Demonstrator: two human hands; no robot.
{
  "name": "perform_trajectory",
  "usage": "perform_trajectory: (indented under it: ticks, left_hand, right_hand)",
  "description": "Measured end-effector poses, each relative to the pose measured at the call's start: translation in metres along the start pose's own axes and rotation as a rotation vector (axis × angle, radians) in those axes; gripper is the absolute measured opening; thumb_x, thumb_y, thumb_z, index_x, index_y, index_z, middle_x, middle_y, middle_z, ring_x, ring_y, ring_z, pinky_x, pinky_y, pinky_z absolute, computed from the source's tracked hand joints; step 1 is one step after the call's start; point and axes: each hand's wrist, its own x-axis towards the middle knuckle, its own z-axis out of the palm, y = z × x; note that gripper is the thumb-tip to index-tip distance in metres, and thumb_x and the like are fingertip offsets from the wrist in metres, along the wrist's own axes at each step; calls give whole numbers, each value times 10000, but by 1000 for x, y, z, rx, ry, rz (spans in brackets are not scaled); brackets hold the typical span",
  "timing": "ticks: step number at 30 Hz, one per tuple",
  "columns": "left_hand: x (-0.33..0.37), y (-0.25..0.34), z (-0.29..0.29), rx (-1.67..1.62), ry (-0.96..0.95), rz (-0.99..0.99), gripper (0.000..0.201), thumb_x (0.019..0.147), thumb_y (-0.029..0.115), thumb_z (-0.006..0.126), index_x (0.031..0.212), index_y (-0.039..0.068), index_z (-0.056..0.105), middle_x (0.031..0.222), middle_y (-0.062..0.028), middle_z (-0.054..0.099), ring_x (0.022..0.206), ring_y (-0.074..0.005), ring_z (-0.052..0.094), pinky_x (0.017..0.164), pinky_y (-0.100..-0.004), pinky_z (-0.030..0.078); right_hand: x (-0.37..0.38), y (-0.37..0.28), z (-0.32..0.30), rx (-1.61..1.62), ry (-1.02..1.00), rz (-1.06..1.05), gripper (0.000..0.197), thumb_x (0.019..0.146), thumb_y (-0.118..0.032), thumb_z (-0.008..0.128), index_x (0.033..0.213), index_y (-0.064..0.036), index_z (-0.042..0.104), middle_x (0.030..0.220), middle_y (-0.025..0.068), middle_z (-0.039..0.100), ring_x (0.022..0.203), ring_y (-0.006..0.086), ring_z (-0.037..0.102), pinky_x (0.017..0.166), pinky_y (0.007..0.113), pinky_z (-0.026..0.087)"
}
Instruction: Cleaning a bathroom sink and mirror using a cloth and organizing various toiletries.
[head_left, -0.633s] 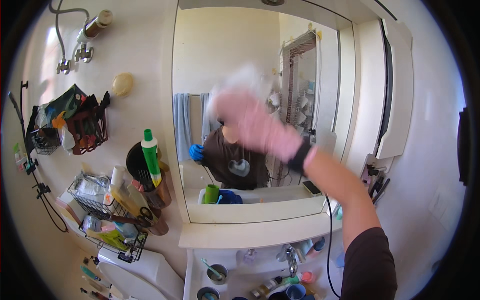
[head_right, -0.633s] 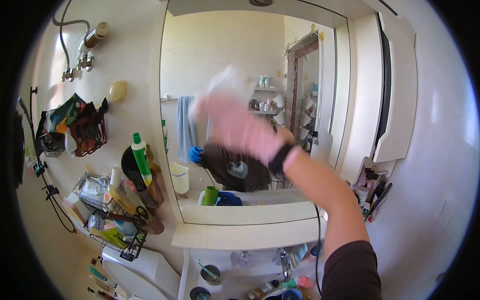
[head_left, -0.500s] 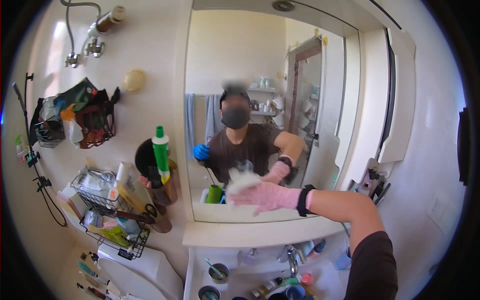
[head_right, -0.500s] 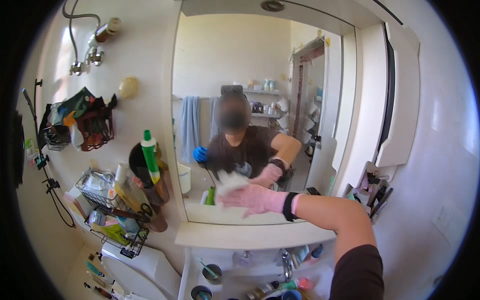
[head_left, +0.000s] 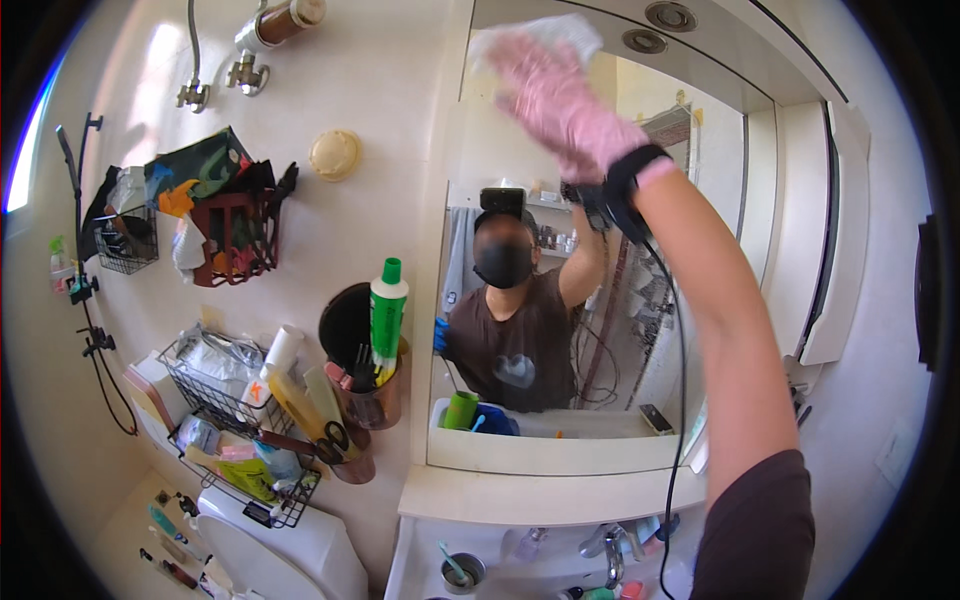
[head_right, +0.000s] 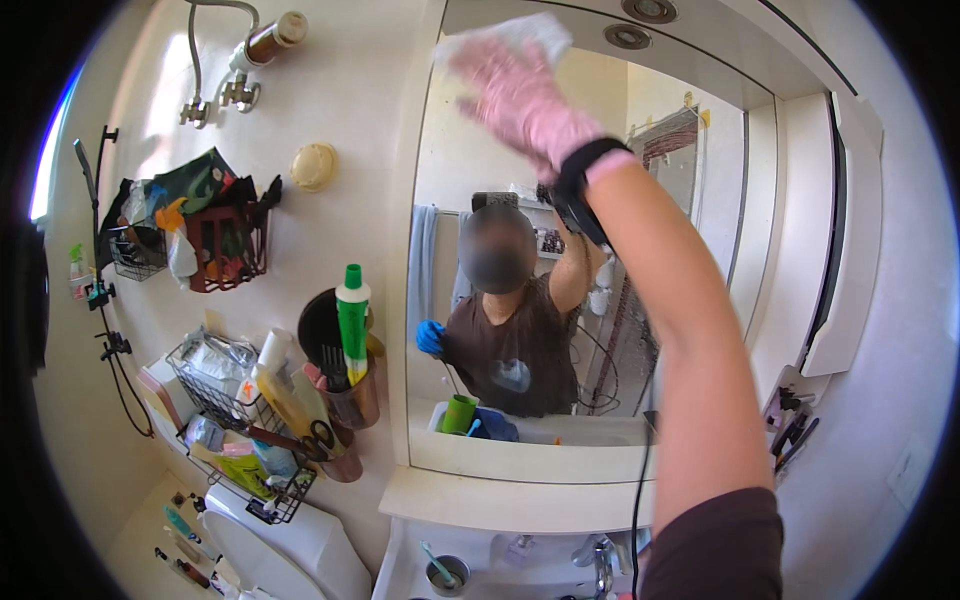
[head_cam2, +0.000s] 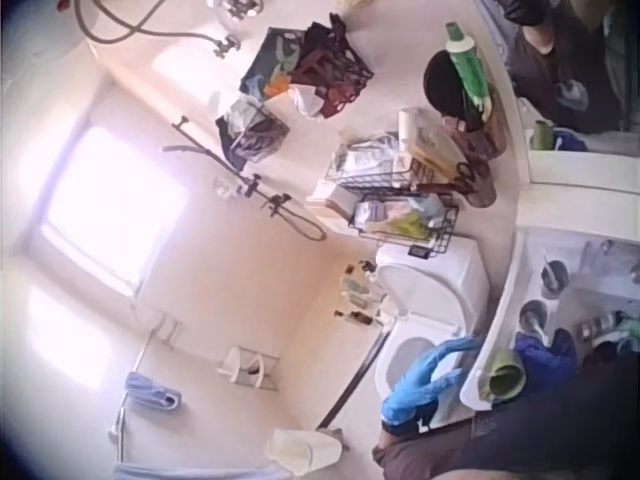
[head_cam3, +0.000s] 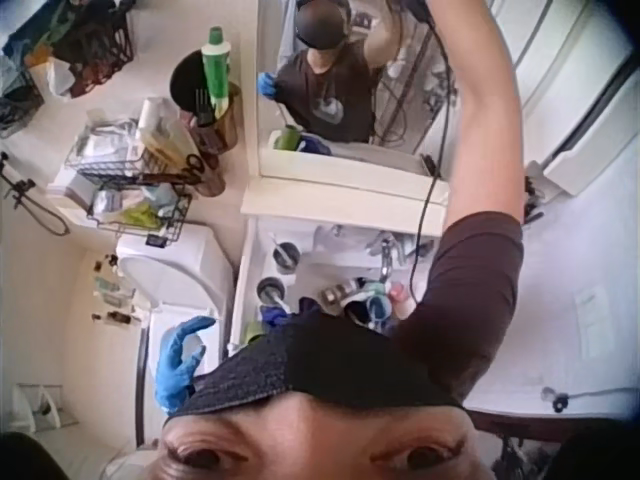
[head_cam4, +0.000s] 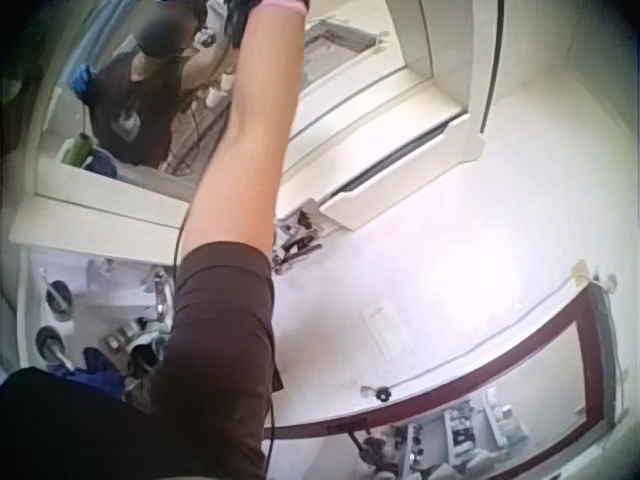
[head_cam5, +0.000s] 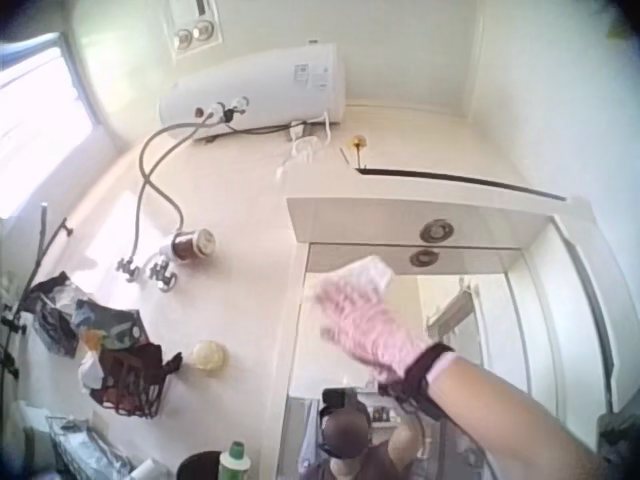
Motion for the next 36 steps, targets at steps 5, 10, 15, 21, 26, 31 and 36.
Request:
perform_trajectory:
  ticks: [5, 10, 15, 21, 26, 31, 36]
  left_hand:
    - [13, 10, 9, -103, -51, -74, 387, 751, 158, 569, 1084, -37, 549, 1093, -131, 573, 1081, -231, 490, 969, -337, 315]
    - [18, 11, 1, -121, -205, -85, 404, 762, 160, 560, 1113, -36, 524, 1102, -116, 564, 1074, -205, 486, 949, -314, 333]
    - [21, 31, 19, -183, -73, -235, 341, 783, 77, 508, 1112, -10, 534, 1083, -95, 563, 1052, -187, 486, 941, -304, 342]
    - [44, 38, 44, -17, -125, -42, 360, 756, 34, 493, 1111, 0, 540, 1091, -94, 556, 1063, -194, 479, 959, -307, 325]
    - [54, 50, 56, 29, -179, -44, 354, 763, 52, 488, 1108, -9, 537, 1093, -104, 557, 1076, -212, 477, 966, -316, 314]
    - [55, 50, 63, 79, -249, 45, 356, 783, 100, 487, 1115, -24, 524, 1091, -113, 558, 1084, -220, 477, 965, -327, 315]
    - [51, 52, 68, 40, -265, 63, 391, 798, 197, 522, 1115, -32, 515, 1092, -123, 558, 1072, -225, 482, 960, -329, 321]
  right_hand:
    - [-162, -129, -28, 599, -333, -494, 532, 752, -260, 543, 1252, -114, 432, 1316, 124, 387, 1252, 289, 329, 1061, 459, 197]
    - [-220, -147, 4, 1194, -536, -523, 488, 824, -230, 513, 1268, -78, 381, 1313, 112, 375, 1234, 241, 335, 1022, 384, 263]
    - [-58, -75, -2, -66, 52, -170, 409, 827, -254, 463, 1226, -163, 446, 1290, 80, 424, 1209, 243, 380, 1001, 456, 287]
    - [8, 54, 18, -128, 183, 305, 478, 887, -407, 355, 1336, -253, 300, 1417, 58, 258, 1310, 225, 228, 1043, 497, 185]
    - [-112, 191, -26, -78, 197, 564, 491, 881, -412, 345, 1346, -270, 280, 1446, 53, 190, 1331, 236, 172, 1033, 526, 163]
    - [-221, 243, -61, -118, 55, 761, 561, 885, -429, 313, 1380, -183, 221, 1458, 119, 117, 1342, 300, 104, 1061, 477, 109]
    - [-309, 84, -72, -185, -361, 206, 617, 885, -436, 327, 1386, -99, 199, 1436, 162, 156, 1336, 279, 143, 1080, 483, 69]
